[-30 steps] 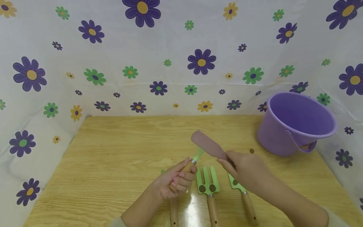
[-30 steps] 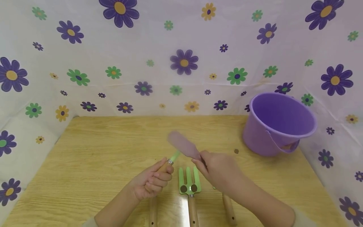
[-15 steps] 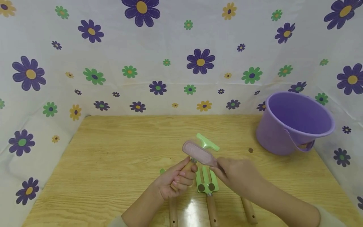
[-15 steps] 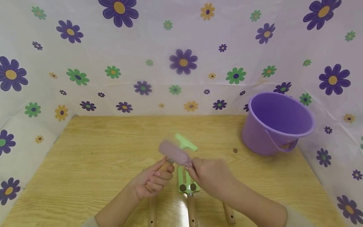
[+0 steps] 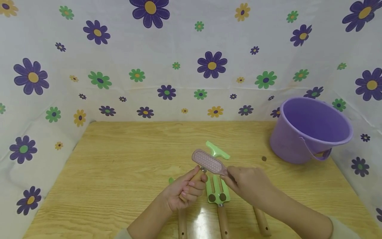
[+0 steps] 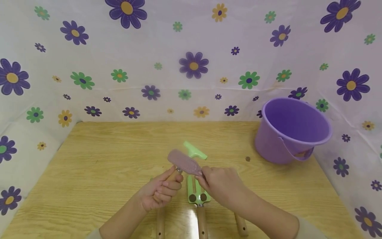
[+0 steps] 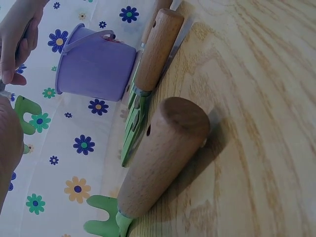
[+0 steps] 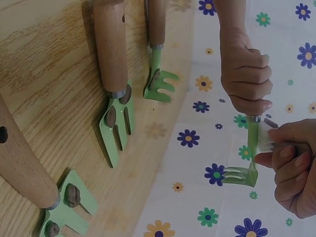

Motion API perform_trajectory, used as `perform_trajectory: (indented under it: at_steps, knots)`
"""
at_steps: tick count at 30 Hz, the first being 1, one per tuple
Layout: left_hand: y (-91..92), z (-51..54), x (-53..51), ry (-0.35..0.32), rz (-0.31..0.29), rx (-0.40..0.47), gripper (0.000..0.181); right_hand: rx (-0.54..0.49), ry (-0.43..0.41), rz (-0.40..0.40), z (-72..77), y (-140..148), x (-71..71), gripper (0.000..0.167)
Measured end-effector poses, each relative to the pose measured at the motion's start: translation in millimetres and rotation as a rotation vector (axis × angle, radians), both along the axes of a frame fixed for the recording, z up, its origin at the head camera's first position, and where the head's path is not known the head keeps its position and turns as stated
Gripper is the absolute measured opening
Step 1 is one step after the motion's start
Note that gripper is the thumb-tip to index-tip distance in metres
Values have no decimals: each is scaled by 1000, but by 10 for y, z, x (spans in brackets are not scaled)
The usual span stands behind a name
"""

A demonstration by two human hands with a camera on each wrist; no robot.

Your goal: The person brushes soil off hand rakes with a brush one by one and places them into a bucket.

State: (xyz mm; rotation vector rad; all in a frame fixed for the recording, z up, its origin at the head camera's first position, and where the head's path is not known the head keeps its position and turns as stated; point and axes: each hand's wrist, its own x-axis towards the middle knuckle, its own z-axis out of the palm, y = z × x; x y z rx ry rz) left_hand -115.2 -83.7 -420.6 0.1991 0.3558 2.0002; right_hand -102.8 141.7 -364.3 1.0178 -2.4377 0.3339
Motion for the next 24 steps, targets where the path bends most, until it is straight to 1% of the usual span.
perform_trajectory:
  at_steps: [6, 11, 17, 20, 24]
  knots:
    - [-10, -11, 4, 2, 6, 10, 52, 13, 63, -12, -29, 15, -31, 63]
    - [-14, -27, -3, 3, 6, 28, 52, 35, 128, -25, -33, 49, -85, 62]
    - [-16, -37, -12, -11, -1, 38, 51, 27, 208, -39, -43, 92, -156, 61]
    - [-18, -36, -11, -13, -3, 39, 50, 23, 186, -50, -30, 112, -170, 62]
    - [-22, -31, -6, -5, -5, 41, 50, 18, 133, -57, -1, 140, -186, 64]
